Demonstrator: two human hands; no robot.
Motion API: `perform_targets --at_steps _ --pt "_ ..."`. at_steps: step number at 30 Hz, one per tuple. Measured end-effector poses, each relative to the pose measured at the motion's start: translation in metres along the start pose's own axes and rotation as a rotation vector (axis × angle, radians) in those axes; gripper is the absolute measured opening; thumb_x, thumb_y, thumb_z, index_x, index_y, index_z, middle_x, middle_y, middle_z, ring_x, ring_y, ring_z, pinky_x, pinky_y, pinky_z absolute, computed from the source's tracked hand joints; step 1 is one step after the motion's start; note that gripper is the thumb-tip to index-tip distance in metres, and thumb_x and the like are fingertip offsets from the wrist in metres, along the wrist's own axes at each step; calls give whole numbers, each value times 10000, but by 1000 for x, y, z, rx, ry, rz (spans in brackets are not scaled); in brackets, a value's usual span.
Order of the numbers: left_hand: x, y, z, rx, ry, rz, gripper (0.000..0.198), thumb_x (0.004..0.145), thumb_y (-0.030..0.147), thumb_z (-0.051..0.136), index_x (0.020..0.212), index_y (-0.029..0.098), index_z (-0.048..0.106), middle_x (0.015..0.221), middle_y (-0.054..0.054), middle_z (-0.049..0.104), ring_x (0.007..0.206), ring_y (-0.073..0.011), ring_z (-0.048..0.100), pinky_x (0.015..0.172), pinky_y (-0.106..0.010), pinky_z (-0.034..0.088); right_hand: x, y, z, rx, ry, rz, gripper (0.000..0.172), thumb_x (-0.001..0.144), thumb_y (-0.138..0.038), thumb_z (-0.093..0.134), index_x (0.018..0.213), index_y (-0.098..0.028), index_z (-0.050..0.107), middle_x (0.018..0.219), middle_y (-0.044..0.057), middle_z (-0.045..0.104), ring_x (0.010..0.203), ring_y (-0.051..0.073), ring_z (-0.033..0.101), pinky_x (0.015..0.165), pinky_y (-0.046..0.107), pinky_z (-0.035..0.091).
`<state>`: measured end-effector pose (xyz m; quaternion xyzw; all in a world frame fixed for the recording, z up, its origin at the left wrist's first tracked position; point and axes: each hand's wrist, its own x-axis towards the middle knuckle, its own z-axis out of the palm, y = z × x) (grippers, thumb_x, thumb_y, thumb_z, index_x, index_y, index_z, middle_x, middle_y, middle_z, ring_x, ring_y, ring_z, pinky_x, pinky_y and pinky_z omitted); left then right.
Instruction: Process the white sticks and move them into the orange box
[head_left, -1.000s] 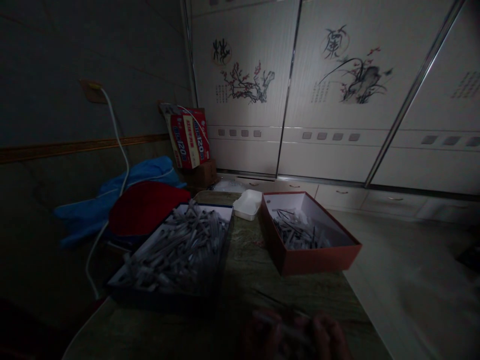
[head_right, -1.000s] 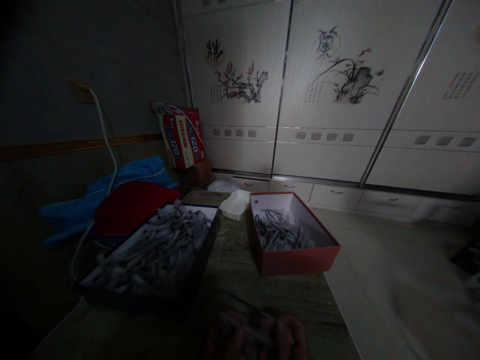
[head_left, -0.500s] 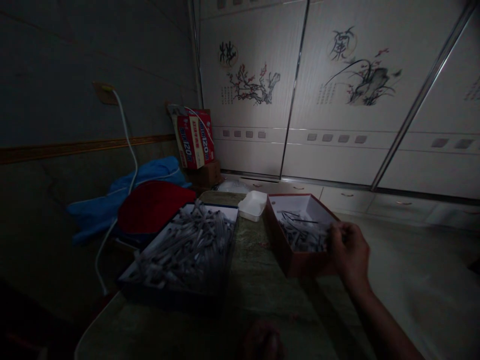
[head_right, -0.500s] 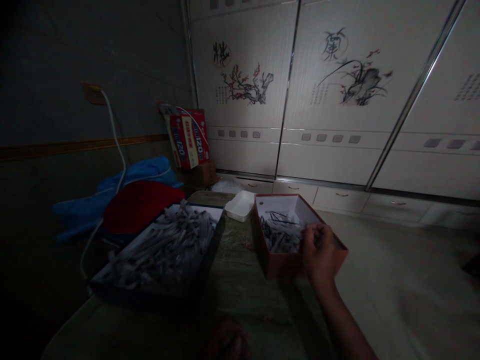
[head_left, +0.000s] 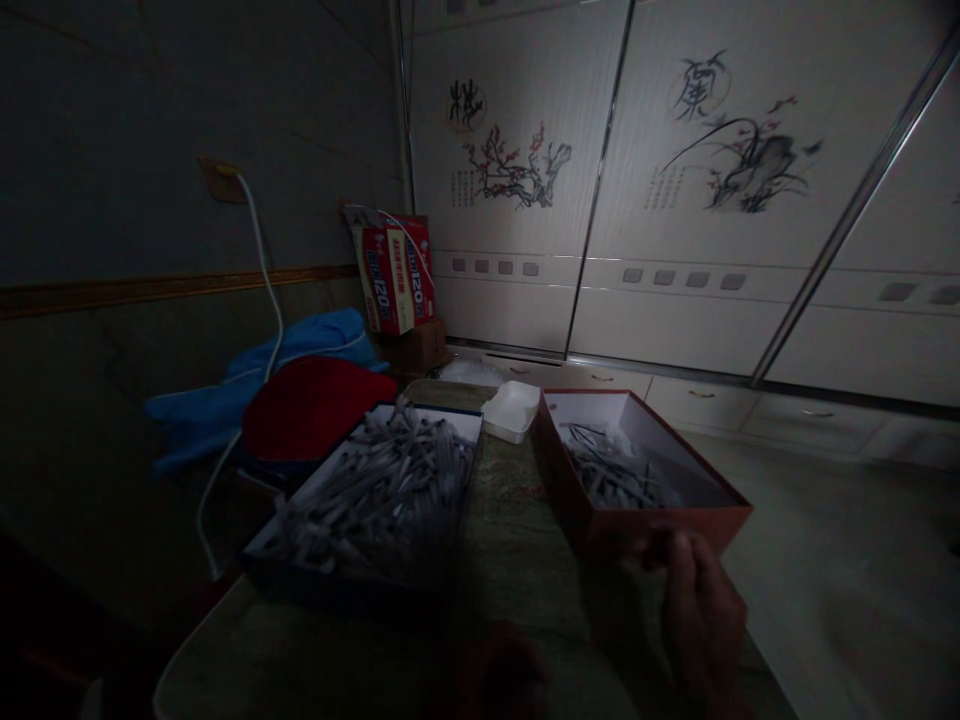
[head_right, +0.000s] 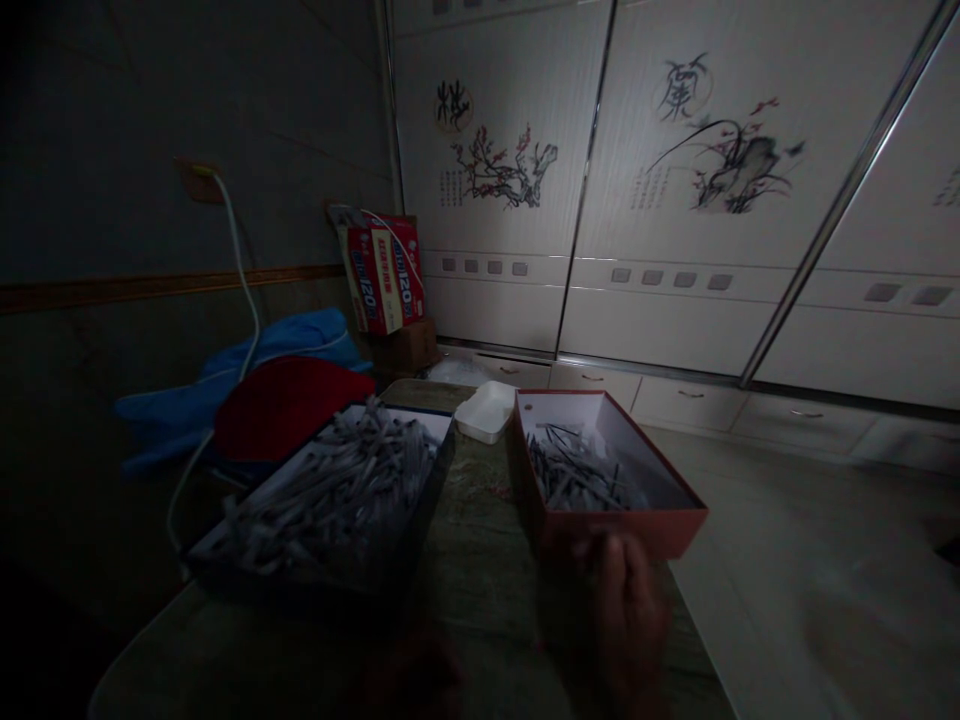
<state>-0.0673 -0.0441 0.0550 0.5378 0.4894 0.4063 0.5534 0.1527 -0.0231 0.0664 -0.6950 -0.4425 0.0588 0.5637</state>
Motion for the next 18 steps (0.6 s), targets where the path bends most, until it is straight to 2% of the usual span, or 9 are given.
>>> perform_targets --at_steps 2,5,7,9,13,16,18 --pt "10 21 -23 217 18 121 49 640 275 686 641 227 696 619 -22 681 620 -203 620 617 -281 477 -29 6 6 59 -110 74 456 859 -586 331 672 -238 561 594 25 608 580 180 559 538 254 418" --pt "39 50 -65 723 -10 326 203 815 229 477 819 223 679 837 -53 705 797 -218 632 742 -296 460 -53 21 17 102 -211 89 494 778 -675 407 668 -233 595 626 53 641 606 199 578 541 268 444" --pt "64 60 -92 1070 19 304 271 814 125 413 931 180 652 981 -108 689 941 -245 608 833 -329 431 -57 31 22 122 -251 83 507 747 -698 433 667 -231 614 643 61 658 624 207 593 569 279 464" --pt "86 60 -113 1339 14 190 344 774 39 394 992 159 632 1067 -135 671 1036 -256 577 900 -350 395 -56 39 24 131 -272 83 501 726 -703 463 659 -234 627 629 58 660 607 206 595 583 287 473" --pt "108 48 -133 1447 25 90 306 762 32 399 894 153 647 1037 -163 679 1013 -282 589 887 -386 399 -54 48 24 156 -259 81 461 704 -685 512 667 -245 642 630 54 663 632 218 607 606 296 476" --pt "111 43 -136 1468 14 61 306 782 51 377 874 156 649 1011 -171 686 977 -291 609 844 -400 420 -56 52 27 170 -259 43 438 640 -677 587 717 -250 650 694 53 680 665 228 613 646 309 475" --pt "112 42 -136 1481 0 55 315 791 58 361 889 134 650 1017 -194 681 980 -304 611 833 -411 422 -57 55 29 149 -268 33 430 670 -669 567 714 -247 635 664 43 665 619 216 598 621 305 461"
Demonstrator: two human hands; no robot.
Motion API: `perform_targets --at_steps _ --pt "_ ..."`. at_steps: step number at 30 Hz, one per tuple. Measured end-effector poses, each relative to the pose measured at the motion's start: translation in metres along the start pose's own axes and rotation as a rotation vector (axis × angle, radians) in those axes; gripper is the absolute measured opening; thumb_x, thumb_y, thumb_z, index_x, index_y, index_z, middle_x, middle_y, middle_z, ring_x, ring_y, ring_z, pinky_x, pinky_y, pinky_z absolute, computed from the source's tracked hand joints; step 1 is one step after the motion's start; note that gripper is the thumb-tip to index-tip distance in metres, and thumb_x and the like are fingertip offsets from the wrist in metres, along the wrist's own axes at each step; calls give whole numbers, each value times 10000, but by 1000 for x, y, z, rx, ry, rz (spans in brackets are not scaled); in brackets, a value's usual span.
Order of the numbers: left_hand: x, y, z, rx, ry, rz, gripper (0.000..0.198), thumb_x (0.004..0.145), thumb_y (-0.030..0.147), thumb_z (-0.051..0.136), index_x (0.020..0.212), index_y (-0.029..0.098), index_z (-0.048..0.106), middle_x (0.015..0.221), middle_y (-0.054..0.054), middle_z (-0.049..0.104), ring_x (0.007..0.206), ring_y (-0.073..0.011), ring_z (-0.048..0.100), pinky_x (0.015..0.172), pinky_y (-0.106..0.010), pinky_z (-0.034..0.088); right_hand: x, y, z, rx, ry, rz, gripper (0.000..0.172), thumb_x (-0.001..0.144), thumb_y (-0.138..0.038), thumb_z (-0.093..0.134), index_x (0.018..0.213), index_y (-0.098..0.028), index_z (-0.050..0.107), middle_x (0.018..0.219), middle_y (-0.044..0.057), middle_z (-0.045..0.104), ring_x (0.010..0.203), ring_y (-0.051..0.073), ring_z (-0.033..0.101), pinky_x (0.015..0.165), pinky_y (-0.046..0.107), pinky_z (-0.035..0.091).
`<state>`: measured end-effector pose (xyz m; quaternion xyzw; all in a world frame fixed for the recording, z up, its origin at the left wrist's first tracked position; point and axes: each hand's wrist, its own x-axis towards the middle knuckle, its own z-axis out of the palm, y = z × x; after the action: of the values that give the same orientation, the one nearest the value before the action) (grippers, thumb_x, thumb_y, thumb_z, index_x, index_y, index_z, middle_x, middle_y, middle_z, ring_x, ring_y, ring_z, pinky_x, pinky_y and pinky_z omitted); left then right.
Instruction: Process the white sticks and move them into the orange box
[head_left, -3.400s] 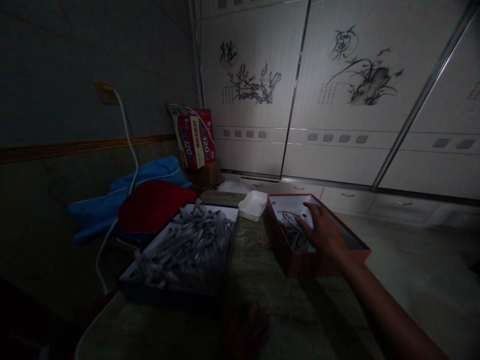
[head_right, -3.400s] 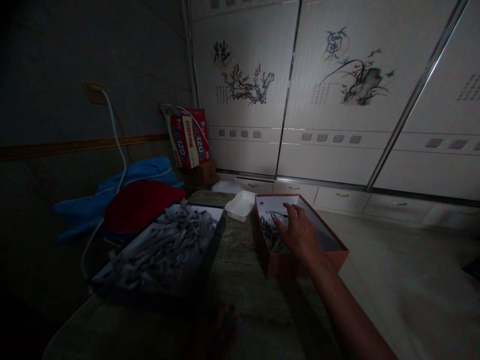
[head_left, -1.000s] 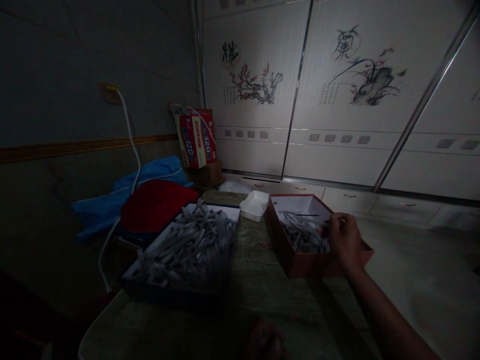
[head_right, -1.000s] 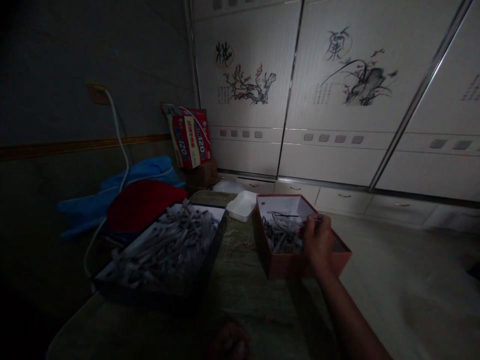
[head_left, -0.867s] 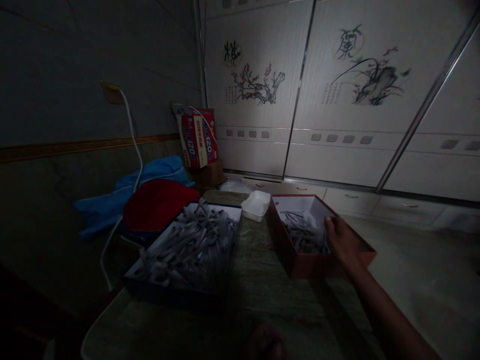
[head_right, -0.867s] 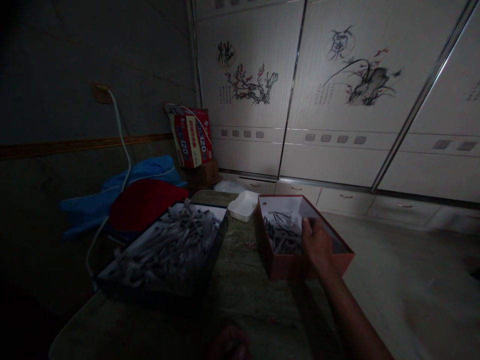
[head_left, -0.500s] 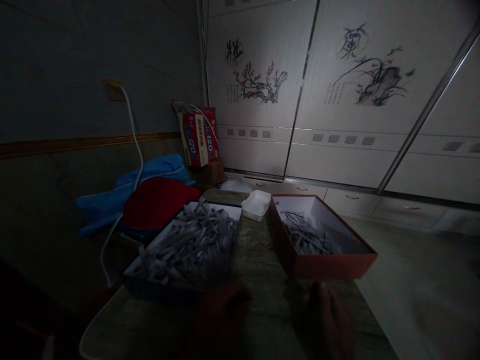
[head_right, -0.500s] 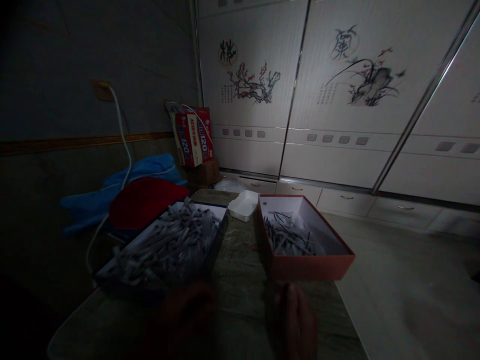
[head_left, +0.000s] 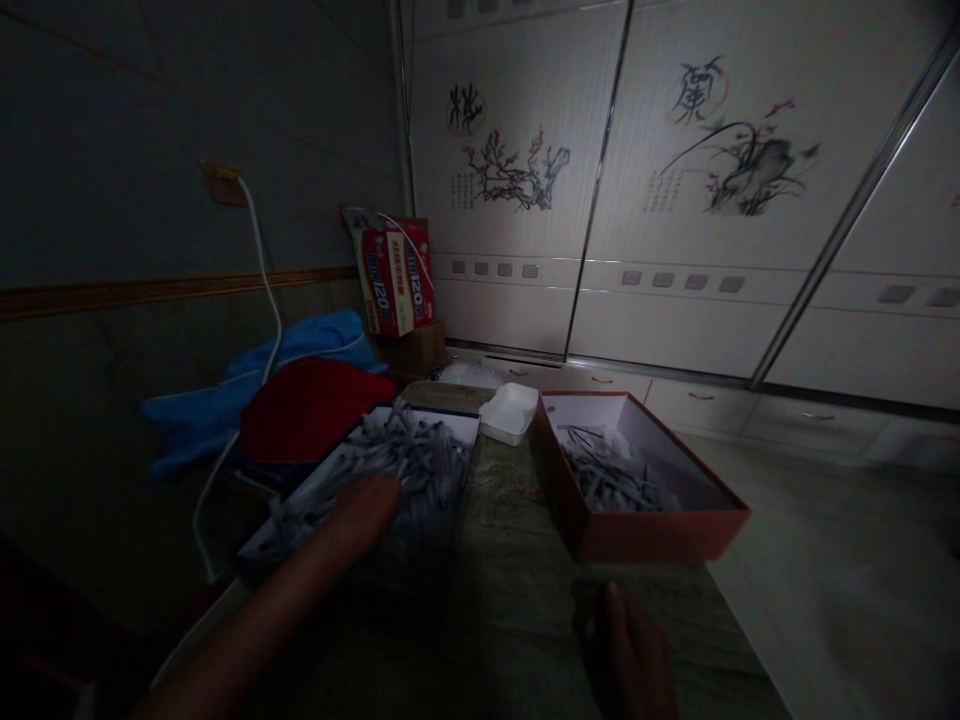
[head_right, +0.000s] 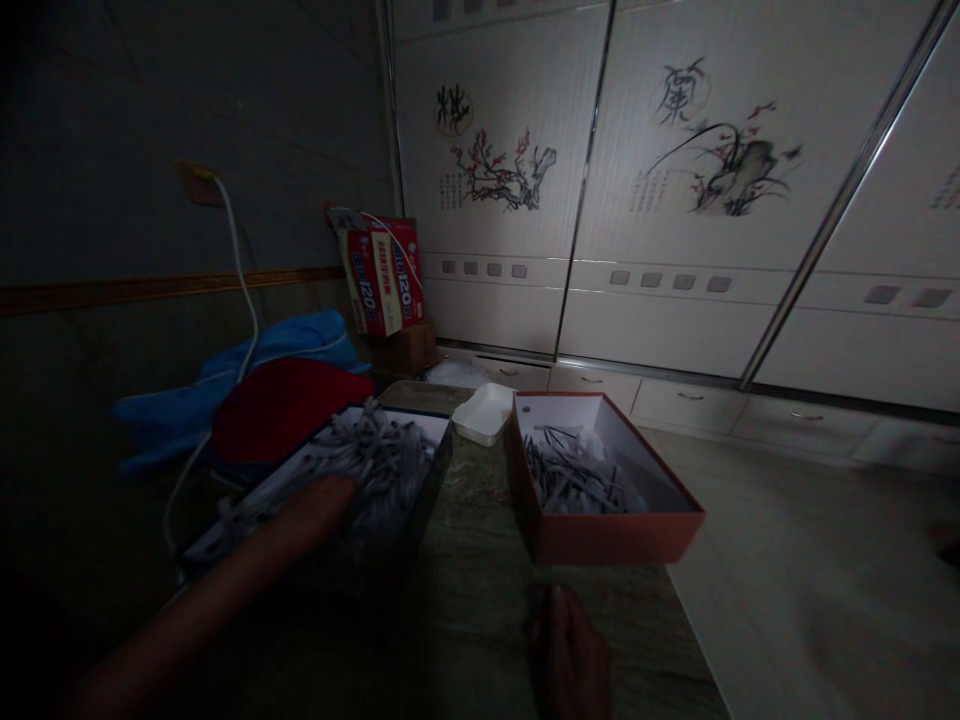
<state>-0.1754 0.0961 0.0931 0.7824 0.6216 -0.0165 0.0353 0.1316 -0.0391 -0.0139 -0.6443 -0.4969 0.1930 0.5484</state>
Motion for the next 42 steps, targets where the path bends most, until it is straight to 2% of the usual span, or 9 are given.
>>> perform_targets --at_steps 3,9,12,16,19,23,30,35,42 --pt "3 1 0 20 -17 15 335 798 58 344 925 101 650 1030 -217 673 989 -318 610 826 -416 424 1 3 2 -41 -27 24 456 760 -666 459 675 -244 609 607 37 637 556 199 571 562 295 434" --pt "7 8 -6 42 -47 11 319 794 65 365 873 143 665 1000 -156 700 972 -280 619 836 -380 420 0 2 -1 -48 -8 10 485 623 -742 545 692 -273 650 732 76 696 746 269 625 652 328 478" --pt "1 8 -19 70 -42 -3 320 773 48 370 876 138 659 992 -170 694 970 -296 615 821 -388 423 0 1 -2 -44 -20 29 486 717 -711 468 688 -261 648 653 66 671 614 232 612 586 312 470" --pt "-23 19 -44 30 147 42 248 804 134 396 935 130 606 995 -176 662 952 -303 599 821 -399 421 0 3 -2 -43 -52 49 467 667 -696 549 716 -245 656 661 60 669 595 221 600 576 295 463" --pt "-52 48 -52 -232 204 186 188 844 198 397 919 189 568 926 -78 663 889 -222 606 797 -325 434 0 2 0 -28 -57 66 469 653 -690 568 693 -229 642 660 51 656 618 213 596 580 278 458" --pt "-85 95 -24 -469 56 345 202 850 173 419 945 230 588 937 -26 669 860 -175 609 750 -265 454 2 -10 -4 94 -107 151 479 810 -619 427 609 -209 569 538 -8 550 514 148 516 518 236 426" --pt "-87 123 58 -166 53 487 365 705 -43 468 939 201 605 949 -59 652 828 -203 583 688 -290 453 -3 -42 -36 120 -400 159 375 807 -546 505 812 -221 693 791 39 684 745 197 619 638 250 484" --pt "-84 122 70 -78 220 636 221 748 77 575 935 194 571 855 -42 644 755 -193 560 646 -286 423 -13 -40 -30 42 -651 -151 279 826 -412 526 1000 -264 686 880 46 725 717 191 658 612 249 495" --pt "-82 123 76 -40 290 816 128 765 120 571 870 189 551 742 -13 653 606 -156 561 489 -247 348 -13 -38 -26 -71 -836 -164 280 879 -315 472 1100 -253 634 1049 55 685 953 190 615 857 297 454"
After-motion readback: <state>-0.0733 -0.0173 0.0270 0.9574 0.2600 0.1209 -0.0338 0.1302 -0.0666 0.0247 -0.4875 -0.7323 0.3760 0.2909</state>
